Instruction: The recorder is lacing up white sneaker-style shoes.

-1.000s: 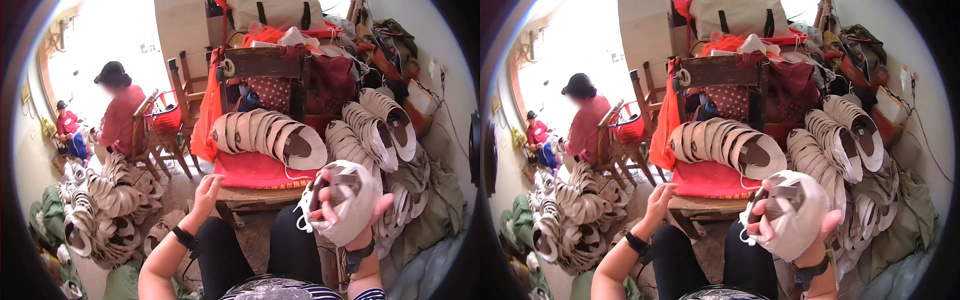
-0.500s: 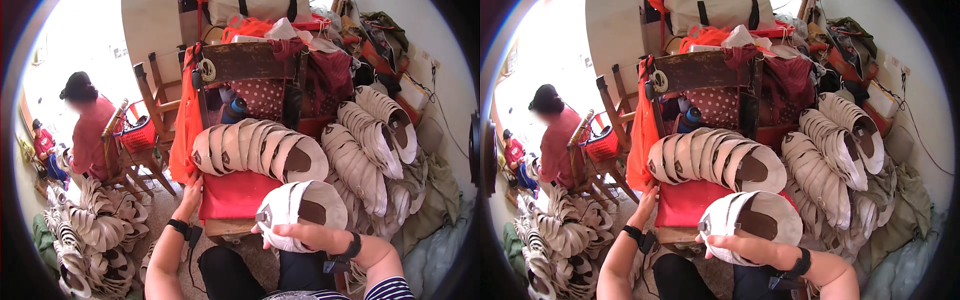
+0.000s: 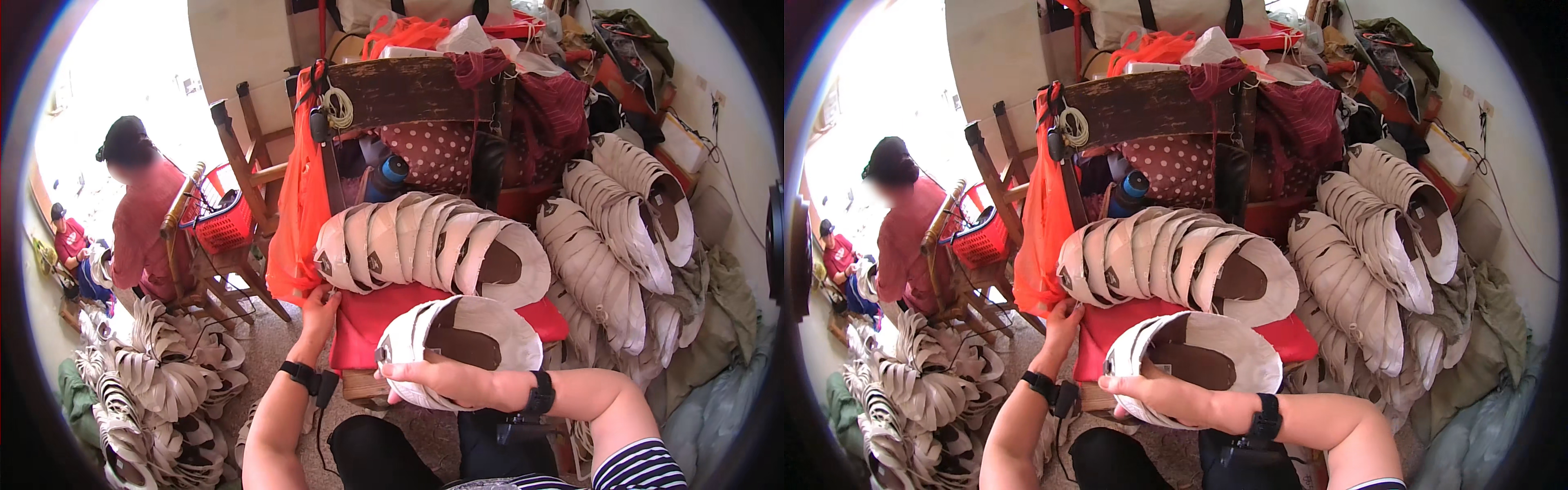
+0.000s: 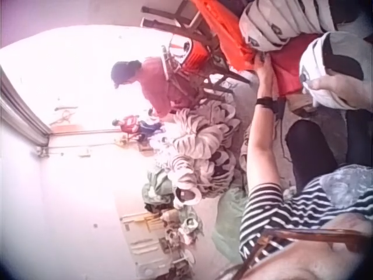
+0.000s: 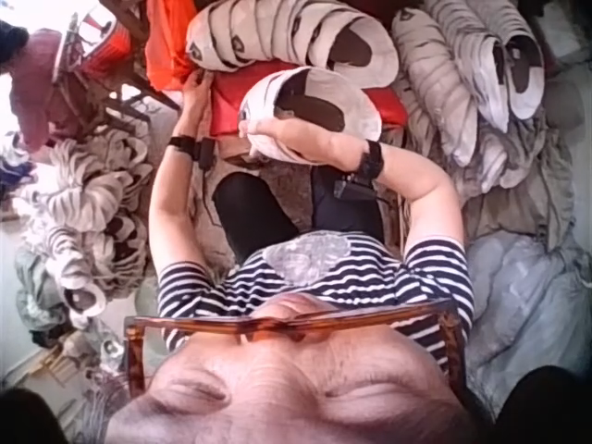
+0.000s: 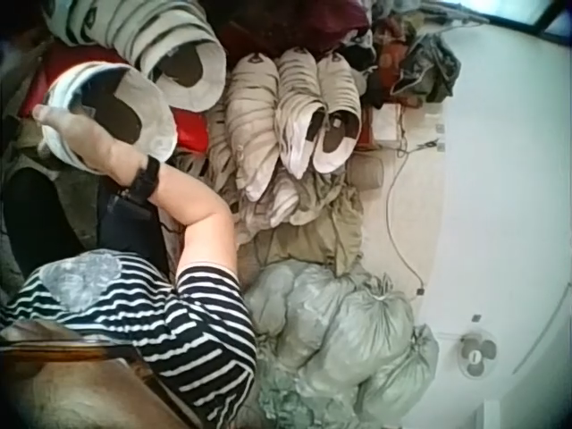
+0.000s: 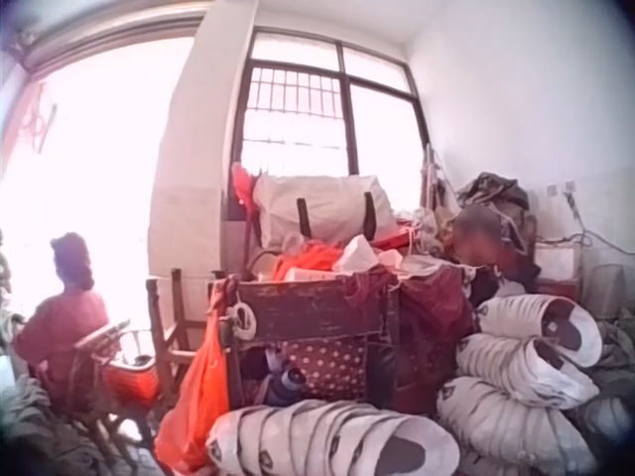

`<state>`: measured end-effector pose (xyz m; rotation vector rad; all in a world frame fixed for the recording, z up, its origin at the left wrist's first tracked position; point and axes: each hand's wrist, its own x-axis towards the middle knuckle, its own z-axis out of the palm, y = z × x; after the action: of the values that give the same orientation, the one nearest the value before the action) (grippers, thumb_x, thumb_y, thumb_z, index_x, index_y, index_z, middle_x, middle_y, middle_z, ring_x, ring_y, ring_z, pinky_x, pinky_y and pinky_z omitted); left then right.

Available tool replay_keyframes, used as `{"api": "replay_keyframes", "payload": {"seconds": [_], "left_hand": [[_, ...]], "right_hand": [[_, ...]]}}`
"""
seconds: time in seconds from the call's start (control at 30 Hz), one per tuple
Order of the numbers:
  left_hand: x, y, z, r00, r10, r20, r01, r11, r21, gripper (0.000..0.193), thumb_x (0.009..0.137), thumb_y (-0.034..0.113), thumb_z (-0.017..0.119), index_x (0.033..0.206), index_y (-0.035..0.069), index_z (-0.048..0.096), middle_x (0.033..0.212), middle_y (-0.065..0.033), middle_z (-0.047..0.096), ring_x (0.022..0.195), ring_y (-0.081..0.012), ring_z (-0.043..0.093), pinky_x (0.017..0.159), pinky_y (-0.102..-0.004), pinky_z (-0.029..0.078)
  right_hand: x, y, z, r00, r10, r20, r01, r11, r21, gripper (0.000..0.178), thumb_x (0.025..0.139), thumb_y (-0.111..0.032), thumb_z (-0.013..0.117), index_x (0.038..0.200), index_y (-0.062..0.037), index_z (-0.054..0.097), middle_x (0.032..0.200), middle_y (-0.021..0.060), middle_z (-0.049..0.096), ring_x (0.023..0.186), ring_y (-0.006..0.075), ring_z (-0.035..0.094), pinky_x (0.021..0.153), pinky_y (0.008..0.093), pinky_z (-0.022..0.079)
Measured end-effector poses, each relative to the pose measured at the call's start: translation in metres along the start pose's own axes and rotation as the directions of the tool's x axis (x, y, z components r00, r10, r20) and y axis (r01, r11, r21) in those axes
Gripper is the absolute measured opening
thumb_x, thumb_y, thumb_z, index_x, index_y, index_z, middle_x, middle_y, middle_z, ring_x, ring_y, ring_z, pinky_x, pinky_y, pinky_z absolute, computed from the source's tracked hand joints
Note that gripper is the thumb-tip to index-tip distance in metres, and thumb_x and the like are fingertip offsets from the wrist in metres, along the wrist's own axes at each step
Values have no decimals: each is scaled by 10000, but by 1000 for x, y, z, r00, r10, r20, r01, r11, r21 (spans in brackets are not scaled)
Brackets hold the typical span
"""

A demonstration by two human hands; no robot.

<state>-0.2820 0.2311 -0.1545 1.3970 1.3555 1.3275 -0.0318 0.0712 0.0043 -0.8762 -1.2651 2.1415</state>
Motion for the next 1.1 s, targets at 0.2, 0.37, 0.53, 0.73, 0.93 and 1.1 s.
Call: {"api": "replay_keyframes", "payload": {"seconds": [0.2, 0.37, 0.53, 0.73, 0.93, 1.1], "left_hand": [[-46, 21, -40, 1000, 4, -1, -4, 964, 264, 250, 877, 188, 723, 1018, -13, 675, 782, -20, 660, 700, -108, 584, 624, -275, 473], [-97, 84, -51, 895, -356, 269, 351, 934, 66, 212, 961, 205, 645, 1035, 8, 668, 834, 10, 665, 751, -71, 595, 698, -227, 476], [-108, 95, -38, 935, -248, 252, 267, 963, -44, 199, 993, 175, 590, 1065, 6, 668, 805, 6, 661, 704, -70, 586, 642, -228, 463], [-93, 73, -66, 990, -144, 6, 141, 976, 166, 188, 954, 118, 587, 1070, 2, 678, 730, 16, 579, 670, -71, 544, 614, -227, 445], [-102, 126, -1, 900, 405, 163, -412, 662, 626, 328, 875, 84, 640, 1196, 24, 602, 995, -170, 608, 852, -346, 633, 784, -414, 535], [-117, 152, 76, 826, 344, 447, -517, 779, 355, 267, 898, 93, 641, 1159, 36, 642, 1024, -155, 620, 841, -281, 645, 742, -350, 538]], "right_hand": [[23, -11, 2, 999, 47, -27, -47, 999, 4, 502, 944, -379, 631, 1248, -28, 440, 1071, 67, 505, 826, 125, 578, 707, 275, 510], [33, -9, -4, 997, 71, 5, -71, 991, 110, 415, 962, -378, 552, 1205, -46, 499, 997, 85, 602, 817, 133, 625, 661, 255, 492], [35, 12, -11, 994, 93, 52, -102, 969, 224, 326, 961, -329, 475, 1113, -51, 554, 911, 101, 662, 765, 151, 651, 631, 255, 486], [-28, 32, -10, 902, -285, -324, 333, 937, 102, 223, 984, -220, 502, 1089, -30, 558, 919, 57, 602, 784, 160, 635, 671, 285, 502], [-92, 31, -114, 717, -277, -639, 369, 929, 12, 326, 993, -286, 440, 1118, -17, 577, 989, 75, 661, 858, 192, 674, 725, 287, 516], [-95, 11, -114, 821, -157, -549, 414, 826, 383, 335, 962, -325, 401, 1050, -55, 580, 865, 104, 647, 853, 258, 694, 613, 305, 551]]}}
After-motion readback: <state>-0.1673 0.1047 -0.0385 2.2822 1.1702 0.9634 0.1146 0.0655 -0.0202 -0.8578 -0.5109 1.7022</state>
